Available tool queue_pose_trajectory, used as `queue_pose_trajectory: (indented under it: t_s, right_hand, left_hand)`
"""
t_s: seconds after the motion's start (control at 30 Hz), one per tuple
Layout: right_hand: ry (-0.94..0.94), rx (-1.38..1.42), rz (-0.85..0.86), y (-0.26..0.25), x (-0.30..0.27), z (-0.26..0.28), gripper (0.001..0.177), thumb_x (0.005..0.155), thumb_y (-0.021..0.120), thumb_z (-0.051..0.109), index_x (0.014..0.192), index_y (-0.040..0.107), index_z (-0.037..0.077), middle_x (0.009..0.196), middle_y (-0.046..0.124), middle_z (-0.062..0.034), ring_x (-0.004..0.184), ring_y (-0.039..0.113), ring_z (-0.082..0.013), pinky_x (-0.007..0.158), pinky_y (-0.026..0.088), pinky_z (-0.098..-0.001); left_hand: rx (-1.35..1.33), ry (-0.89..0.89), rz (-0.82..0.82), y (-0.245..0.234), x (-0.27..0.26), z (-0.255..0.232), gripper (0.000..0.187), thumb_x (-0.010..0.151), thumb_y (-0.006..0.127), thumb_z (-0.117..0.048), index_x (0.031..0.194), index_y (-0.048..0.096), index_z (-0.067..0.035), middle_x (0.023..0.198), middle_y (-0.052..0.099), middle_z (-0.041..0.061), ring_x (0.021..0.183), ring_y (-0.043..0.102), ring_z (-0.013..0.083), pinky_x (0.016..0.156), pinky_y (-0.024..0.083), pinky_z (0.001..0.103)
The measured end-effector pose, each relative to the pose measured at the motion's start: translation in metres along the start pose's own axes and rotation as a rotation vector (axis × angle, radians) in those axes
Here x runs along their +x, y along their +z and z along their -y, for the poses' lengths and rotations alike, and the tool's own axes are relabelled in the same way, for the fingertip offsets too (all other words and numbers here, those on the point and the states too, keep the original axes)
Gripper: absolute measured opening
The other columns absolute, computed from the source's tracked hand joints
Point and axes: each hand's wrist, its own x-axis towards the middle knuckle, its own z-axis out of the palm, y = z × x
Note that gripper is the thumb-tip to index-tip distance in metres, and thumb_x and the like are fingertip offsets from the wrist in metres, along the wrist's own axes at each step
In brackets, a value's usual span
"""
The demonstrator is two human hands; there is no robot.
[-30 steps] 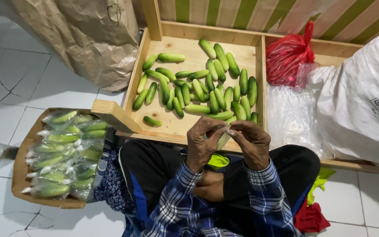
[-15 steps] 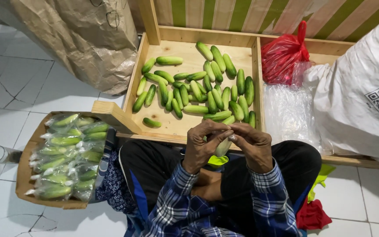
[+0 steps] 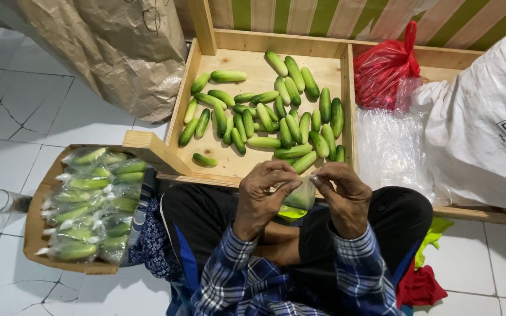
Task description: Bagging small green vegetables into plastic bags from a wooden crate
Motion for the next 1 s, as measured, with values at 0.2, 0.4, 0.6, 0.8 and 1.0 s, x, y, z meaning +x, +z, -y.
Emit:
queue_pose_trajectory:
  t_s: [0.2, 0.4, 0.6, 0.8, 1.0]
  right_hand:
    - [-0.062, -0.157, -0.169, 0.026, -0.013, 0.014, 0.013, 0.084, 0.078, -0.015, 0.095, 0.073, -0.009, 0.084, 0.068, -0.0172, 0.070, 0.069, -0.0165, 0.062, 0.059, -0.0293]
    - [-0.137, -0.199, -0.158, 0.027, -0.019, -0.005, 0.016, 0.079, 0.081, -0.015, 0.093, 0.077, -0.010, 0.086, 0.071, -0.0213, 0.075, 0.072, -0.0231, 0.064, 0.061, -0.0352]
    - [-0.129, -0.203, -0.153, 0.029, -0.022, -0.015, 0.019, 0.078, 0.081, -0.016, 0.095, 0.078, -0.008, 0.088, 0.072, -0.0218, 0.076, 0.072, -0.0230, 0.067, 0.061, -0.0361]
    - [0.037, -0.114, -0.156, 0.028, -0.020, -0.011, 0.012, 0.082, 0.078, -0.012, 0.094, 0.077, -0.008, 0.083, 0.073, -0.0193, 0.074, 0.070, -0.0186, 0.069, 0.060, -0.0362]
    - [0.058, -0.158, -0.073, 0.025, -0.023, -0.003, 0.014, 0.084, 0.079, -0.005, 0.098, 0.078, -0.006, 0.091, 0.074, -0.0204, 0.084, 0.071, -0.0204, 0.078, 0.059, -0.0380]
  left_hand:
    - [0.087, 0.018, -0.032, 0.015, -0.031, 0.057, 0.012, 0.084, 0.086, -0.022, 0.095, 0.084, -0.020, 0.096, 0.072, 0.007, 0.090, 0.069, 0.0237, 0.086, 0.057, 0.036]
    - [0.128, -0.050, -0.141, 0.020, -0.031, 0.058, 0.024, 0.075, 0.092, -0.024, 0.094, 0.082, -0.012, 0.094, 0.071, 0.010, 0.097, 0.068, 0.0229, 0.101, 0.050, 0.035]
    - [0.191, -0.054, -0.103, 0.025, -0.028, 0.060, 0.023, 0.080, 0.088, -0.019, 0.088, 0.077, 0.000, 0.085, 0.068, 0.025, 0.095, 0.069, 0.0428, 0.103, 0.046, 0.052]
    - [0.111, -0.088, 0.053, 0.012, -0.035, 0.080, 0.013, 0.085, 0.082, -0.023, 0.095, 0.081, -0.014, 0.092, 0.078, 0.006, 0.095, 0.074, 0.0275, 0.109, 0.043, 0.037]
    - [0.015, -0.188, 0.038, 0.007, -0.031, 0.073, 0.010, 0.079, 0.087, -0.014, 0.087, 0.081, -0.012, 0.088, 0.081, 0.006, 0.095, 0.076, 0.0144, 0.101, 0.052, 0.031]
